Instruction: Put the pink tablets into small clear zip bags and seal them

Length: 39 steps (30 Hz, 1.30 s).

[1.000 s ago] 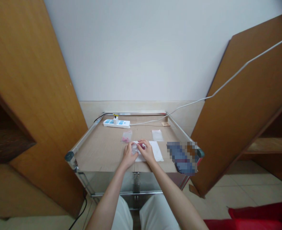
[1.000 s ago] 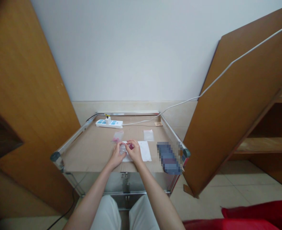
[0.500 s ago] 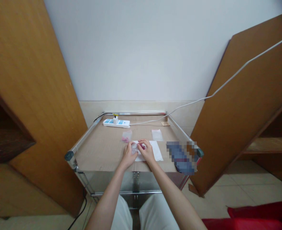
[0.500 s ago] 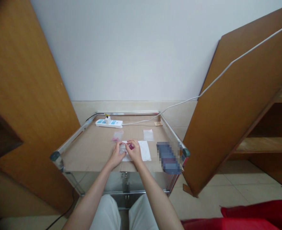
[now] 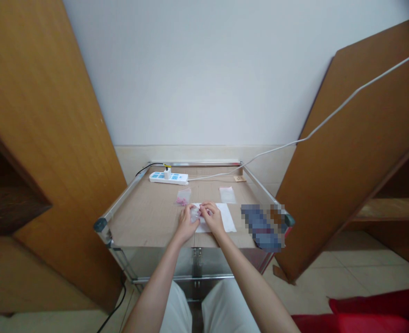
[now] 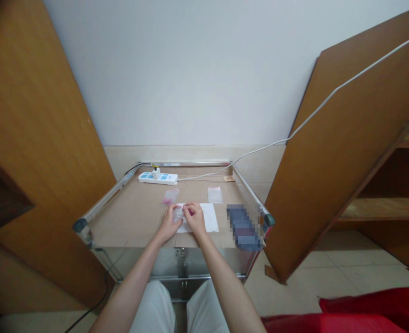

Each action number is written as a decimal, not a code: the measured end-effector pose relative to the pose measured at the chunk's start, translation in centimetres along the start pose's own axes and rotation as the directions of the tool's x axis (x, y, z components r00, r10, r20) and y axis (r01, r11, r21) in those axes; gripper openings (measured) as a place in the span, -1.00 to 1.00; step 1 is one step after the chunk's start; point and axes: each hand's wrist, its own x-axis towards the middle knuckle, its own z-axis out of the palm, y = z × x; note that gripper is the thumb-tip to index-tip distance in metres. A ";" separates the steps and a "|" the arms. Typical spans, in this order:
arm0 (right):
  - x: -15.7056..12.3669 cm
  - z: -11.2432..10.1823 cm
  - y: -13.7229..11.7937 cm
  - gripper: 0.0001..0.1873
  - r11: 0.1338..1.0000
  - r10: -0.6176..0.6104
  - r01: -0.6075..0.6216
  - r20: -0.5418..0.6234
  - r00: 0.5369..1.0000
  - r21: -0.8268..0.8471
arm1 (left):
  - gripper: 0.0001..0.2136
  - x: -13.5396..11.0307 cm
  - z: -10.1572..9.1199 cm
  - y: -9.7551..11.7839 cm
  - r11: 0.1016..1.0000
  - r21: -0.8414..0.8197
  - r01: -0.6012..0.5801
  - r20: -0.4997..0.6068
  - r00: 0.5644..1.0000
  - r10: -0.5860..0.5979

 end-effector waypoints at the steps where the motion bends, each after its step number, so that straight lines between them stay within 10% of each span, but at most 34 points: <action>1: 0.0 0.0 0.1 -0.79 1.000 0.008 -0.008 -0.008 1.000 -0.001 | -0.62 0.0 0.0 0.0 1.000 -0.003 0.001 -0.006 1.000 -0.001; 18: -0.2 -0.4 -0.5 -0.96 1.000 -0.015 0.015 0.064 0.998 0.001 | -0.60 1.8 -0.1 0.9 0.993 0.114 0.023 -0.162 0.987 -0.004; 31: -0.1 -0.2 0.3 -0.81 0.997 0.081 -0.081 0.002 0.997 -0.003 | -0.39 2.5 -1.7 0.6 0.990 -0.139 0.031 0.019 0.999 -0.028; 39: 0.0 -0.1 0.6 -0.74 0.974 0.206 -0.203 -0.012 0.979 0.103 | -0.52 3.7 -1.5 0.4 0.838 -0.468 0.281 0.171 0.959 -0.226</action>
